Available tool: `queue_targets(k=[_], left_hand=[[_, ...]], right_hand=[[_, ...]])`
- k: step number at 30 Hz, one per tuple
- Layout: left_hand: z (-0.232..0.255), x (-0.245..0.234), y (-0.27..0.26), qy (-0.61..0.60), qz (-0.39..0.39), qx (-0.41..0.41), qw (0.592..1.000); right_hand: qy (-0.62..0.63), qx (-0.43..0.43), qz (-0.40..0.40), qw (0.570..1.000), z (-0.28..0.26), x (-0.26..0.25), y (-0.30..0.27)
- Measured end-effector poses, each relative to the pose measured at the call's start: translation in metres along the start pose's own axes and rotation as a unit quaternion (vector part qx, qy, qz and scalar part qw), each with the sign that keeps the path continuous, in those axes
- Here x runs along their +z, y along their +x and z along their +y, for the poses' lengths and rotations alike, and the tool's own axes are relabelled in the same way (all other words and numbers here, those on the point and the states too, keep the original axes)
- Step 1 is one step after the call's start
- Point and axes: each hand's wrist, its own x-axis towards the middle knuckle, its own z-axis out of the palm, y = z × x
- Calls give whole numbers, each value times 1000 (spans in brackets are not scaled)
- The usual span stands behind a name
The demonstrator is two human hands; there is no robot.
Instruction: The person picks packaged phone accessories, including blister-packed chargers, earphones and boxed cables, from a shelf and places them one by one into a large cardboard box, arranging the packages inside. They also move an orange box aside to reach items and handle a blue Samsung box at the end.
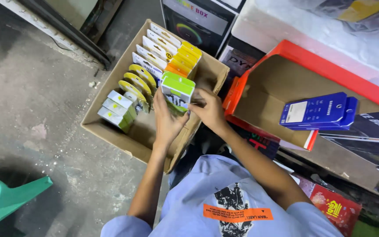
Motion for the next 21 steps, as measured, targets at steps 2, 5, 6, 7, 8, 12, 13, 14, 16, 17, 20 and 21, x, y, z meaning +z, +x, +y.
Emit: queue_targets(k=[2, 5, 6, 7, 8, 12, 13, 14, 16, 17, 20, 21], left_hand=[[-18, 10, -5, 26, -1, -52, 998], [-43, 28, -12, 58, -3, -139, 989], [-51, 35, -13, 66, -5, -174, 983], [-54, 37, -10, 66, -3, -174, 983], [-57, 39, -11, 70, 0, -180, 981], [-72, 51, -10, 84, 4, -198, 977], [-73, 52, -9, 83, 2, -198, 977], [-74, 54, -8, 78, -9, -228, 971], [-82, 59, -8, 70, -22, -254, 964], [-89, 63, -10, 56, -16, -247, 967], [-105, 76, -21, 35, 3, -208, 977], [-110, 79, -26, 30, 21, -174, 984]], right_hand=[[0, -7, 2, 1000, 25, 24, 4], [-12, 13, 3, 1000, 59, 51, 8], [-22, 41, 3, 999, 70, 59, 10], [-23, 39, 2, 999, 80, 64, 14], [-51, 36, 9, 998, 91, 70, 12], [83, 120, -15, 989, 130, 91, 9], [83, 122, -14, 989, 133, 93, 8], [78, 144, -28, 986, 135, 95, 8], [71, 165, -38, 983, 153, 100, 7], [110, 157, -55, 980, 167, 104, 6], [109, 185, -78, 973, 176, 103, 5], [71, 218, -87, 969, 172, 102, 6]])
